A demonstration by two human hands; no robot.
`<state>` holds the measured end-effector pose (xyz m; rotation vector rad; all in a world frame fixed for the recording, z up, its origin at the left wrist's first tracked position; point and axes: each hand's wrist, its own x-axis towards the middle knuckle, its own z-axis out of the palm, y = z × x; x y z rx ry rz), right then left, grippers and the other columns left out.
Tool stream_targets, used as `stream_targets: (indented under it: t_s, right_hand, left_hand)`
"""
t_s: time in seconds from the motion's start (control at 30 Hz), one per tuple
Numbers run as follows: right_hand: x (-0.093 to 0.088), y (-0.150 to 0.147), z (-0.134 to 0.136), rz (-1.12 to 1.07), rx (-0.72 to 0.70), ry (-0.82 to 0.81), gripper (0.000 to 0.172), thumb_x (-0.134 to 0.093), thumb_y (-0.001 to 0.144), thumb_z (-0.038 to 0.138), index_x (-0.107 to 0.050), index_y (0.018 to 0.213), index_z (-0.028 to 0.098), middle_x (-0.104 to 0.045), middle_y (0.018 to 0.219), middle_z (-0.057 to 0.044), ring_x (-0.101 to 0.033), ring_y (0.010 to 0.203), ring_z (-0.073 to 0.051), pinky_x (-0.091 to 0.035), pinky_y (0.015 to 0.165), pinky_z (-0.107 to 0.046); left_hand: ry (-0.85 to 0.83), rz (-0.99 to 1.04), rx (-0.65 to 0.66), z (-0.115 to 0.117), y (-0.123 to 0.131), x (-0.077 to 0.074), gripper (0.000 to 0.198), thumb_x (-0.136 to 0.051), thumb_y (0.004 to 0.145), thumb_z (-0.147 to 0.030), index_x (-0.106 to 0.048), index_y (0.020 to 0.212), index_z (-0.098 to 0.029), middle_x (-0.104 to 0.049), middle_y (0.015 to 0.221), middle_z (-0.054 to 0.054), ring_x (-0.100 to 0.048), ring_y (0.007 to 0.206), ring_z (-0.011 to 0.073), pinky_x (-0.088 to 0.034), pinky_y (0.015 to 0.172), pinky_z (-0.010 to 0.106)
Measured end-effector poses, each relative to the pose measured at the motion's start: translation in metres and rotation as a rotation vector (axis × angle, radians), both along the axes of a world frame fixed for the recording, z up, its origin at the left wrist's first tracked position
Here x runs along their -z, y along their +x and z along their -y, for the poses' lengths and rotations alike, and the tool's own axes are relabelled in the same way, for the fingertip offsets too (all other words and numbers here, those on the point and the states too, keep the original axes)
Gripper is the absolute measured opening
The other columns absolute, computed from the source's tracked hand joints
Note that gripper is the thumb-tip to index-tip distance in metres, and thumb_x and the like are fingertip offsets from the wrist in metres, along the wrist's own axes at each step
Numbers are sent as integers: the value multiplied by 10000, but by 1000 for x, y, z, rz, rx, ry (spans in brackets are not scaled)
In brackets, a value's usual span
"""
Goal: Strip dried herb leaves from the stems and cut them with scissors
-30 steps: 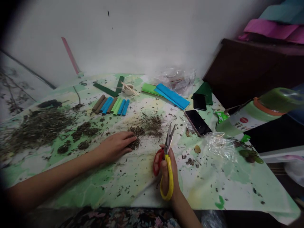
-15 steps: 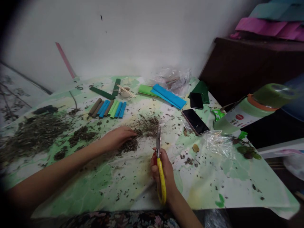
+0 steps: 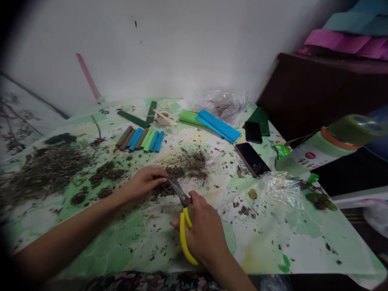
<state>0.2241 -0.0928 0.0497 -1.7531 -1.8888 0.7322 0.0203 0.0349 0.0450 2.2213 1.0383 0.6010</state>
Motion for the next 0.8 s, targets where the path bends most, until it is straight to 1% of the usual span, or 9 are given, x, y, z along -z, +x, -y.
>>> stream_targets:
  t_s: [0.07,0.1,0.2,0.37,0.5,0.63,0.8]
  right_hand:
    - [2,-3,-2,160,6,69,552,-566,761,354,-422,1251,145,-575,981,-119,-552,872,-258,-429,764,-359]
    - [4,-5,-4,208,-1,90,567,-567,760,357,-425,1264,140,-561,1024,-137,-541,900,-270,-421,797,-383]
    - [9,-9,-7,261,-35,92,565,-561,766,365,-433,1272,149,-556,1024,-136,-530,900,-268,-411,817,-399]
    - [6,-15,-9,274,-65,59,558,-544,787,373,-430,1288,155,-575,1012,-129,-536,911,-265,-400,829,-383]
    - [3,-15,-10,273,-72,27,524,-519,806,377,-444,1272,151,-597,1010,-127,-556,900,-263,-408,804,-361]
    - [5,-15,-10,259,-80,17,491,-503,818,378,-457,1247,144,-617,1017,-124,-573,909,-259,-418,794,-343]
    - [9,-15,-9,268,-77,37,467,-501,818,381,-465,1226,157,-640,999,-108,-598,900,-249,-428,775,-324]
  left_hand:
    - [-141,134,-56,8,-3,-3,150,-578,787,-249,-682,778,-141,-667,783,64,-609,765,178,-464,710,281]
    - [-202,182,-77,11,-4,-5,146,-593,772,-252,-683,764,-138,-664,771,60,-610,746,176,-466,685,272]
    - [-315,253,-122,19,-5,-6,138,-615,747,-256,-684,738,-137,-654,750,50,-602,705,162,-463,632,248]
    - [-313,264,-150,23,-7,-7,123,-616,734,-251,-685,717,-152,-663,740,41,-602,697,156,-467,634,242]
    - [-281,304,-165,24,-8,-8,94,-605,696,-195,-687,725,-159,-683,782,46,-621,746,170,-484,696,269]
    - [-274,277,-170,23,-9,-7,97,-608,688,-190,-691,729,-161,-677,759,40,-616,723,166,-483,692,277]
    - [-317,266,-187,22,-10,-4,93,-613,693,-205,-687,731,-163,-673,758,38,-613,724,166,-479,681,273]
